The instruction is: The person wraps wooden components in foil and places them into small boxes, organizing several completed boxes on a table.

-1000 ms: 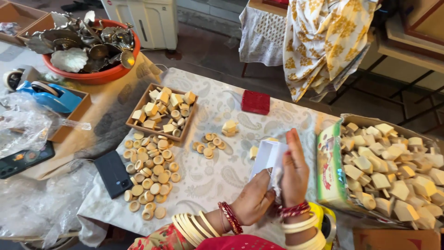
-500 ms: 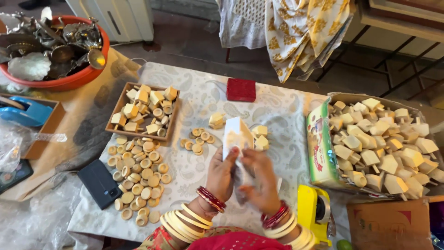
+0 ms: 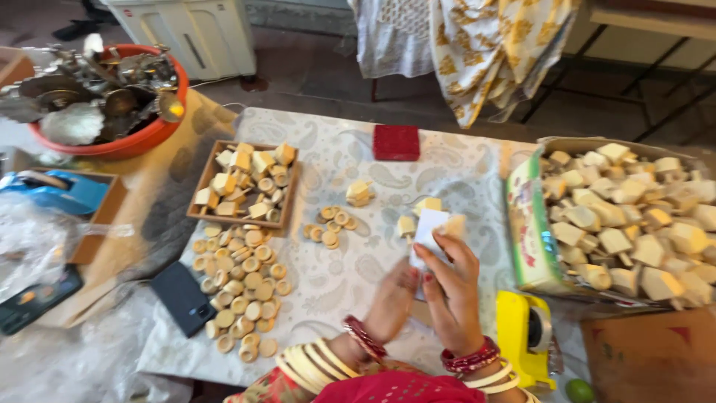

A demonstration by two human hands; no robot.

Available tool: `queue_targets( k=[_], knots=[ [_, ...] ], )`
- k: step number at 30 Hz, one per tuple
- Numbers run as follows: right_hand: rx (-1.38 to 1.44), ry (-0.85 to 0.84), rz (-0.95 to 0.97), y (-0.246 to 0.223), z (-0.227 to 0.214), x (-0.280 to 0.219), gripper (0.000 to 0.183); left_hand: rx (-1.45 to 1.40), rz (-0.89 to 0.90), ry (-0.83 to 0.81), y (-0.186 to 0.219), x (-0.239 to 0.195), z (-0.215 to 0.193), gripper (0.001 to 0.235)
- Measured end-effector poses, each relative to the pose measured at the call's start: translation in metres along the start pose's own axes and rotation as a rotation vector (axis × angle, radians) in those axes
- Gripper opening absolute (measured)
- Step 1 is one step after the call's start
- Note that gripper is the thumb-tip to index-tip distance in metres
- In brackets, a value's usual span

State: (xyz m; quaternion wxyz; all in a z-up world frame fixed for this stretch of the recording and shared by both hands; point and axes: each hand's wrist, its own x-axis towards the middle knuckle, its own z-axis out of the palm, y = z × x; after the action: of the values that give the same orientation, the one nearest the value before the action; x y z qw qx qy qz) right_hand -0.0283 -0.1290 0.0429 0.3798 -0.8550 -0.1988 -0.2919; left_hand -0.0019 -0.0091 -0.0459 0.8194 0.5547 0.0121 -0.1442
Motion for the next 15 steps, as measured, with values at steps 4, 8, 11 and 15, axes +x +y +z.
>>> queue_targets(
  k=[4, 8, 11, 15],
  knots=[
    [0.357, 0.034, 0.116, 0.02, 0.016, -0.004, 0.038, -0.088, 0.18, -0.168, 0.031, -0.029, 0.011, 0.035],
    [0.5, -0.011, 0.189, 0.032, 0.004, 0.01, 0.042, 0.543, 0.407, -0.287, 0.043, -0.038, 0.002, 0.022],
    [0.73, 0.028, 0.519, 0.056, 0.004, 0.008, 0.046, 0.636, 0.416, -0.383, 0.052, -0.048, 0.006, 0.018],
    [0.46, 0.235, 0.204, 0.027, 0.009, -0.006, 0.045, 0.535, 0.578, -0.403, 0.052, -0.046, 0.007, 0.026]
  ],
)
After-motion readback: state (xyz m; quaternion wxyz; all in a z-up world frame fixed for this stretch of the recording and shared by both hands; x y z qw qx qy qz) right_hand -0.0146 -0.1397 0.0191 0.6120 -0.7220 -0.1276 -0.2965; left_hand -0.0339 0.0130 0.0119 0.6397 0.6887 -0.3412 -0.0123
